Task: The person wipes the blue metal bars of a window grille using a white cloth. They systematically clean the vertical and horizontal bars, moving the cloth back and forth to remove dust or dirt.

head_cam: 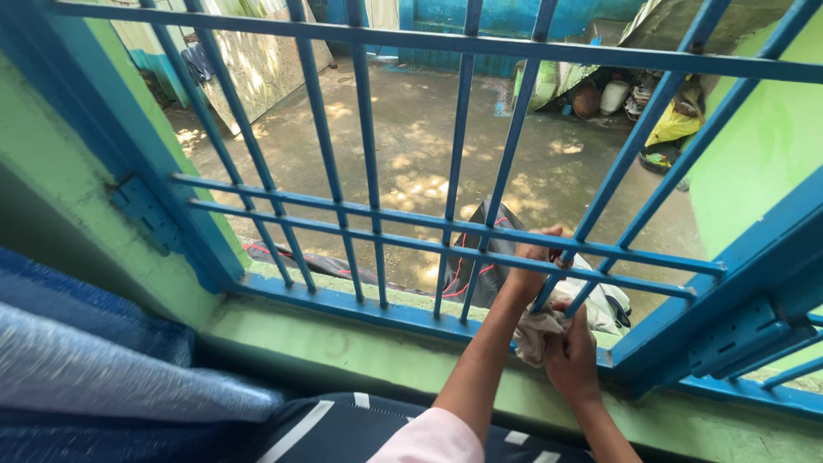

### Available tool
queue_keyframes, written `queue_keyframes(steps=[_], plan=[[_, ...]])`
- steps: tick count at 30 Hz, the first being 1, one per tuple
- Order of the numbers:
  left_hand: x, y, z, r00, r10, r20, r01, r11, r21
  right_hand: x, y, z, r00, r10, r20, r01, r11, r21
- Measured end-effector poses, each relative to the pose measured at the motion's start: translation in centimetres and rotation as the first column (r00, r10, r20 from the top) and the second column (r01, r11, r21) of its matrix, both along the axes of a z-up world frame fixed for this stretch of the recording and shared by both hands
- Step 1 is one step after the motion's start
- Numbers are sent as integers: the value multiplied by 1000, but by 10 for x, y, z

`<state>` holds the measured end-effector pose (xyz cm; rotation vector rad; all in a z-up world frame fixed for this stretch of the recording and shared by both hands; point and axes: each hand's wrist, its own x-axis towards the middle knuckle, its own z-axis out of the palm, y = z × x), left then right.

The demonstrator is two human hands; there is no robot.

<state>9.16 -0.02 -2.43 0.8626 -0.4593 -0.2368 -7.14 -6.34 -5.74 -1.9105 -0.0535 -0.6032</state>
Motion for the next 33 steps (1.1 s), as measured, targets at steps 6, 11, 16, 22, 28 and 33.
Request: queue_keyframes(steps=[6, 11, 16, 22, 28, 33], plan=[[-32, 31, -22, 980, -6, 199, -7, 998, 68, -6, 2, 26, 995, 82, 60, -91, 983, 161], [-27, 22, -46, 992, 62, 112, -72, 993, 93, -7, 1, 70, 992, -103, 69, 96, 990, 102], [-30, 29, -43, 941, 167, 294, -254, 924, 287, 2, 1, 57, 989, -16, 148, 8, 999, 52], [-58, 44, -34, 960, 238, 146, -279, 811, 515, -5, 9, 26, 992, 24, 126, -32, 997, 65], [-58, 20, -49, 847, 524, -87, -412, 751, 516, -4, 8, 10, 998, 14, 60, -22, 991, 131], [-26, 13, -90, 868, 496, -29, -435, 787, 438, 4, -1, -1, 996, 64, 60, -73, 983, 171]])
